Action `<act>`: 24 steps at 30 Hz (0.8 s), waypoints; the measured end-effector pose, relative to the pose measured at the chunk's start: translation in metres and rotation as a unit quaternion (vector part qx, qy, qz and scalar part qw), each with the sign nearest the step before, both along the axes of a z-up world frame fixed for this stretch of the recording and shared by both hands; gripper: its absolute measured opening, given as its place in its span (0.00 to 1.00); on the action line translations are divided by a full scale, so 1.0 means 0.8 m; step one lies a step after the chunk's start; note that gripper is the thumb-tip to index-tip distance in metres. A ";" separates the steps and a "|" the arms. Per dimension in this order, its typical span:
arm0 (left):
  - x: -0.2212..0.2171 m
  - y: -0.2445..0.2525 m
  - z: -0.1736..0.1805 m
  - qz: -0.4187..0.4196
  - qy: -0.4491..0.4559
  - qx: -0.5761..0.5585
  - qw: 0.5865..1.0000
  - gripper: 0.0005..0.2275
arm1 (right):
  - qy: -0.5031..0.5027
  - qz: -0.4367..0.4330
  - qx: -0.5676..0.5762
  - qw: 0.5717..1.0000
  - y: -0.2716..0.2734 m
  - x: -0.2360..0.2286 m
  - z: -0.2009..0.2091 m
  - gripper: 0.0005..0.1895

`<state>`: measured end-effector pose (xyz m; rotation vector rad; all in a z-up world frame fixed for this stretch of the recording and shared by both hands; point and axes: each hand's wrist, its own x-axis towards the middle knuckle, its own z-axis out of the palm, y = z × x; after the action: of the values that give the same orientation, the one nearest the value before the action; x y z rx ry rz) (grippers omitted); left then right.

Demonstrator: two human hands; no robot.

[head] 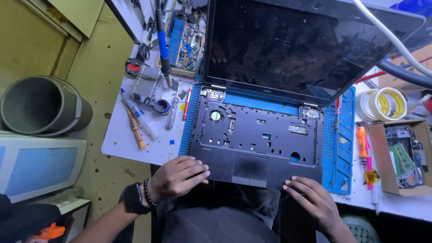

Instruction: The person repairs a disassembled laptop by connecting internal ribbon cables to the motherboard. They carefully align and press the connectors into place, then reattach the laptop's bottom casing to complete the assembly.

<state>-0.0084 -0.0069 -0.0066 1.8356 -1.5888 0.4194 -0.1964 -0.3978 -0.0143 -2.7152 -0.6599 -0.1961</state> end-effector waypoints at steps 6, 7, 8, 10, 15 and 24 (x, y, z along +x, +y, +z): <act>-0.005 0.002 -0.021 0.065 0.062 0.035 0.995 0.17 | -0.013 -0.049 0.064 0.997 0.013 0.008 0.004 0.19; -0.006 0.004 -0.030 0.095 0.068 0.065 0.991 0.25 | -0.040 -0.062 0.073 0.995 0.019 0.013 0.008 0.19; -0.005 0.004 -0.029 0.095 0.068 0.066 0.991 0.25 | -0.039 -0.062 0.074 0.995 0.017 0.012 0.002 0.19; -0.005 0.004 -0.025 0.090 0.069 0.067 0.991 0.25 | -0.066 -0.119 0.046 0.990 0.011 0.012 -0.010 0.26; -0.010 0.004 -0.029 0.092 0.032 0.084 0.992 0.23 | 0.043 -0.233 0.072 0.969 -0.002 0.012 -0.005 0.55; -0.004 0.005 -0.022 0.088 0.024 0.089 0.992 0.23 | 0.278 -0.378 0.096 0.878 0.004 0.028 0.024 0.66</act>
<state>-0.0118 -0.0028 -0.0241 2.1137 -1.4785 0.3176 -0.1737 -0.3947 0.0049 -2.4933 0.5661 0.3175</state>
